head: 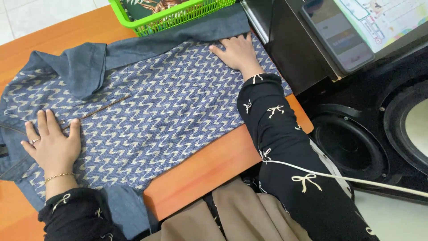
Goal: Folding a blue patterned shirt on a desk.
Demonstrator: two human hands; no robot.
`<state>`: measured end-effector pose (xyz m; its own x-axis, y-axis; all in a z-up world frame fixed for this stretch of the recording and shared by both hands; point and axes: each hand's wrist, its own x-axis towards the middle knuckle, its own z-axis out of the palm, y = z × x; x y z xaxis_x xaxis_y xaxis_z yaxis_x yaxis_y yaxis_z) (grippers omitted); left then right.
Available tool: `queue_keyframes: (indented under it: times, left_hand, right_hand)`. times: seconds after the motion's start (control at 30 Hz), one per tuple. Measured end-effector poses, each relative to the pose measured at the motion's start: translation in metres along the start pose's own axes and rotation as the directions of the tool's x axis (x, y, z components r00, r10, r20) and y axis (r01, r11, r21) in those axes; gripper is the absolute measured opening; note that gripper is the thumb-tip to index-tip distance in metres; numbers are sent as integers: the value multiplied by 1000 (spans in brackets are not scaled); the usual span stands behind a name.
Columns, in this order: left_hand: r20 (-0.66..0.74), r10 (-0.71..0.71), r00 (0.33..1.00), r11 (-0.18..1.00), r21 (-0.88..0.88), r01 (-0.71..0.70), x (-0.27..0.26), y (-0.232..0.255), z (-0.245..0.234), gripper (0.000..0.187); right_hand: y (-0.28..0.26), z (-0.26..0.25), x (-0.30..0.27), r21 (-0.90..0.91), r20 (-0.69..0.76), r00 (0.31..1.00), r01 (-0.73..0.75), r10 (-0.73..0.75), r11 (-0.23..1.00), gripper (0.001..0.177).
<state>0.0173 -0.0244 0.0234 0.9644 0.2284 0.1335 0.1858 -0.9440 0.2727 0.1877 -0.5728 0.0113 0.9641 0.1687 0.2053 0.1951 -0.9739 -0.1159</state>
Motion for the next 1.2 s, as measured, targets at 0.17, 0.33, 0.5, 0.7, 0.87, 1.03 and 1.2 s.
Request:
queue_keyframes:
  times: [0.17,0.33,0.5,0.7,0.87,1.03,1.2]
  left_hand:
    - [-6,13,1000,1000,11,-13,3,-8,7,83]
    - [-120,116,986,993,31,-113,-9,-24,20,76]
    - [-150,464,873,765,564,-310,-50,26,-13,56]
    - [-45,566,823,824,1,-566,-97,114,-35,75]
    - [93,617,781,787,-68,-613,-107,125,-21,77]
    - [134,616,776,787,-66,-614,-107,125,-22,76]
    - [145,590,795,806,-43,-590,-106,125,-17,76]
  right_hand:
    - [-13,-18,4,42,115,992,-65,59,997,60]
    - [-11,-17,-2,70,31,999,11,-13,997,52]
    - [-39,-43,-31,-155,-284,885,338,-370,928,17]
    - [-123,-73,-112,309,-180,786,616,-592,725,57]
    - [-115,-51,-126,251,89,736,635,-671,730,69]
    - [-37,-56,-106,90,259,826,496,-501,864,66]
    - [7,-53,-105,101,210,949,217,-234,971,63]
